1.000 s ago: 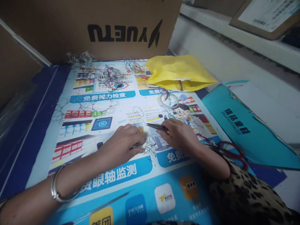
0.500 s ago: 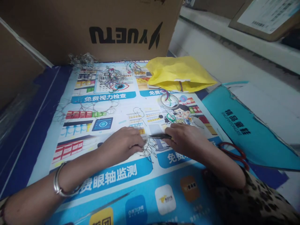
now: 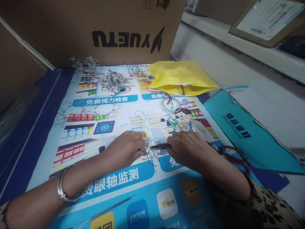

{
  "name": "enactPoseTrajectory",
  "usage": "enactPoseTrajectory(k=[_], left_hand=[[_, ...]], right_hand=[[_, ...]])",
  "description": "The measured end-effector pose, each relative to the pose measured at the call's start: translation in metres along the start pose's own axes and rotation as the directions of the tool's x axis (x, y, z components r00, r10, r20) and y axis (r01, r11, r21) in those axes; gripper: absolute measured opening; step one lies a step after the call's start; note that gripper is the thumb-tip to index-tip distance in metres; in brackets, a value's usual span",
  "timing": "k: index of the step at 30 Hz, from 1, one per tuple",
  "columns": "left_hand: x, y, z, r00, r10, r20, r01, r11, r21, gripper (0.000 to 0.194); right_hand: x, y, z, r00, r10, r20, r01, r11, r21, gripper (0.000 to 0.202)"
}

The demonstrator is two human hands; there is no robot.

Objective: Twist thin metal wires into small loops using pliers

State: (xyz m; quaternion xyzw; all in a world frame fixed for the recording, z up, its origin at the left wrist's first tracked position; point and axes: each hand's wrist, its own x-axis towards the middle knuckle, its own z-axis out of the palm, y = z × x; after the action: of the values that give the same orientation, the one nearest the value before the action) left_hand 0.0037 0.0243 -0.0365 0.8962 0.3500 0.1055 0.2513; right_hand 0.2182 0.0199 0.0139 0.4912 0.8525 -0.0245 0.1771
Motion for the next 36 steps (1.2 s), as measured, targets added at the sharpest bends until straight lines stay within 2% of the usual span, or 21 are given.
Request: enactPoseTrajectory(k=[6,10,12,14,17,19,21,26,31,36], left_hand=[[0.0,-0.001,0.002,0.999,0.027,-0.023,-0.027,1.0,-0.003,0.017],[0.001,-0.001,0.002,0.999,0.029,-0.043,-0.03,0.999,-0.025,0.014],[0.001,-0.001,0.0,0.999,0.035,-0.04,-0.039,0.996,-0.08,0.012],[0.0,-0.002,-0.004,0.999,0.043,-0.02,-0.046,0.975,-0.215,0.011],[0.0,-0.003,-0.011,0.996,-0.08,0.034,0.087,0.886,-0.456,0.012],[-0.001,-0.004,-0.014,0.976,-0.211,0.058,0.209,0.82,-0.533,0.014],[0.0,-0.004,-0.016,0.96,-0.276,0.054,0.257,0.784,-0.565,0.015],[0.0,-0.001,-0.018,0.959,-0.284,0.021,0.238,0.758,-0.607,0.014],[-0.001,0.0,-0.015,0.946,-0.324,-0.007,0.251,0.746,-0.617,0.016],[-0.001,0.001,-0.009,0.963,-0.262,-0.065,0.163,0.755,-0.635,0.019]], right_hand=[[0.003,0.0,0.001,0.999,-0.016,-0.039,0.016,1.0,0.001,0.024],[0.006,-0.002,0.003,0.999,-0.038,-0.025,0.038,0.999,0.009,0.024],[0.006,-0.002,0.003,0.999,-0.034,-0.012,0.034,0.999,-0.001,0.025],[0.006,0.0,0.004,1.0,-0.03,-0.006,0.03,1.0,-0.004,0.027],[0.006,0.004,0.007,0.999,-0.032,-0.013,0.032,0.999,0.009,0.029],[0.007,0.007,0.01,0.999,-0.035,-0.015,0.035,0.999,0.031,0.03],[0.009,0.009,0.012,0.999,-0.038,-0.011,0.038,0.998,0.056,0.031],[0.012,0.01,0.012,0.999,-0.041,-0.012,0.042,0.996,0.081,0.031],[0.012,0.007,0.011,0.997,-0.054,-0.062,0.06,0.994,0.088,0.028],[0.011,0.003,0.014,0.988,-0.086,-0.128,0.1,0.99,0.101,0.023]])
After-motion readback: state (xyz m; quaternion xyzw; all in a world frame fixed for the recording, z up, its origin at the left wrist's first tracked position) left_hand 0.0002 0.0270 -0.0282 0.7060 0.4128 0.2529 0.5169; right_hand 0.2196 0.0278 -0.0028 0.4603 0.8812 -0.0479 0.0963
